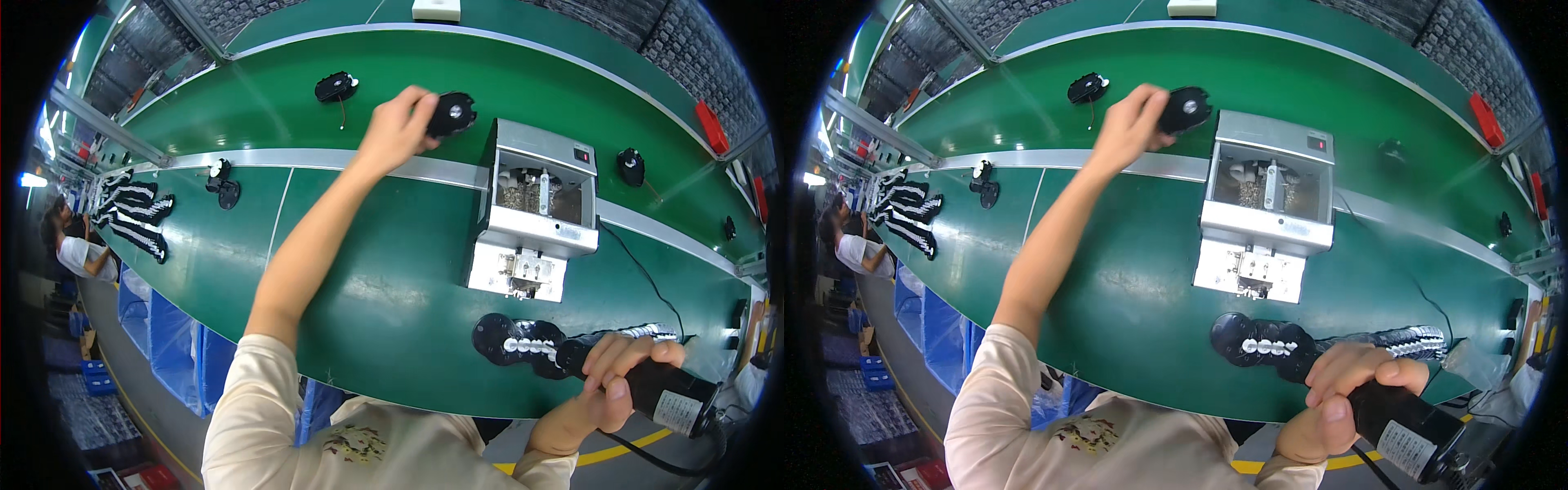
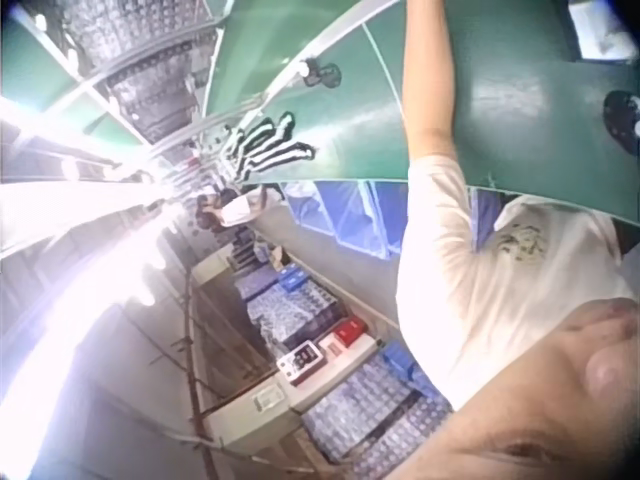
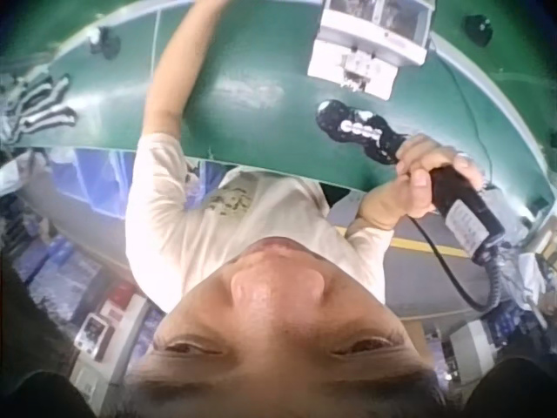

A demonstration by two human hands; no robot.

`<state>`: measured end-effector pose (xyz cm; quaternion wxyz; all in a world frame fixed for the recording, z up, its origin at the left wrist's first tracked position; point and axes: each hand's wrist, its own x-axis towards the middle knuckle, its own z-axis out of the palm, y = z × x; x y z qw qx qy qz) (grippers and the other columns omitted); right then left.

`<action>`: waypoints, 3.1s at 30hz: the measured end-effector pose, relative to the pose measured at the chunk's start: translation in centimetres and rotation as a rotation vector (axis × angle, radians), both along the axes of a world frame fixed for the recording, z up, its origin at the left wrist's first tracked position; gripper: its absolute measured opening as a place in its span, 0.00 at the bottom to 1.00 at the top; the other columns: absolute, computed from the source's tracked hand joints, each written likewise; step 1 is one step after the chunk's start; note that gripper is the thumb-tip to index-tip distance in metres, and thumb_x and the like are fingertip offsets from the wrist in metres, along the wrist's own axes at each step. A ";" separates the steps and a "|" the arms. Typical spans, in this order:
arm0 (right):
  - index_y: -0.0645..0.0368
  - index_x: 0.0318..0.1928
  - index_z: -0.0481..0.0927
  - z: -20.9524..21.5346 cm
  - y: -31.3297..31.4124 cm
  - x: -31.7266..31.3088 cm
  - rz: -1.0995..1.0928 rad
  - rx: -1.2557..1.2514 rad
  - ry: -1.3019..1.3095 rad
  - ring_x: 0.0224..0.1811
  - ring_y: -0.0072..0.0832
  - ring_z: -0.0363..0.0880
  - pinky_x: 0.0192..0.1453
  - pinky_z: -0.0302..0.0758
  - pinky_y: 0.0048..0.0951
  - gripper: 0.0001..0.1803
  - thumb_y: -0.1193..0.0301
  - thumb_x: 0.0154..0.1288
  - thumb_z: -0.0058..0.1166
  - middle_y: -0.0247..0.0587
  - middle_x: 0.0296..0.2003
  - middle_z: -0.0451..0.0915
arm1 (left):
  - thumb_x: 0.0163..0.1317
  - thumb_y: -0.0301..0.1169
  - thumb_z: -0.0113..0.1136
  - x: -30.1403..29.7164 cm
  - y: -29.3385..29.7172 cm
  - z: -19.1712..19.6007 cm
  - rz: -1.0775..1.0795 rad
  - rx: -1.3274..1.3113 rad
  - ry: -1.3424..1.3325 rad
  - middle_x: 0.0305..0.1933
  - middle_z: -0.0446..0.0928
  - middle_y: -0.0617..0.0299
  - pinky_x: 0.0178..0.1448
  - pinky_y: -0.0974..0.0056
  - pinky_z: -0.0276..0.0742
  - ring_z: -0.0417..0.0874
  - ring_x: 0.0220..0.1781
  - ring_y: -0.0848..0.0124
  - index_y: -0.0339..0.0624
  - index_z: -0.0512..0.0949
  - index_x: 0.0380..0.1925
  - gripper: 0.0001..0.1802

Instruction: The recorder is assembling small electronic fans or motors on a production line using an electric screwdriver.

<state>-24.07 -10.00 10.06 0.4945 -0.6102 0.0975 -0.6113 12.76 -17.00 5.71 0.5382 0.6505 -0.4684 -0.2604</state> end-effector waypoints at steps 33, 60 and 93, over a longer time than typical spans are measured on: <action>0.57 0.63 0.64 0.5 0.6 1.2 0.156 0.017 0.118 0.15 0.24 0.70 0.26 0.71 0.31 0.31 0.79 0.60 0.57 0.35 0.23 0.71 | 0.48 0.22 0.72 -13.1 15.3 -3.9 -0.817 -0.314 -0.468 0.54 0.77 0.54 0.57 0.52 0.81 0.77 0.61 0.49 0.41 0.87 0.35 0.12; 0.52 0.67 0.63 3.2 -1.9 4.7 0.222 -0.054 0.112 0.21 0.25 0.69 0.30 0.72 0.35 0.28 0.75 0.66 0.49 0.34 0.28 0.68 | 0.49 0.28 0.68 -13.7 16.7 -4.9 -0.784 -0.267 -0.505 0.53 0.73 0.57 0.61 0.50 0.78 0.77 0.62 0.51 0.47 0.84 0.35 0.10; 0.57 0.48 0.63 0.1 2.4 6.3 0.145 0.261 0.189 0.20 0.26 0.71 0.29 0.76 0.34 0.23 0.85 0.57 0.59 0.38 0.24 0.72 | 0.47 0.29 0.63 -13.5 17.4 -6.5 -0.719 -0.335 -0.471 0.53 0.76 0.56 0.67 0.51 0.76 0.76 0.62 0.52 0.48 0.85 0.36 0.13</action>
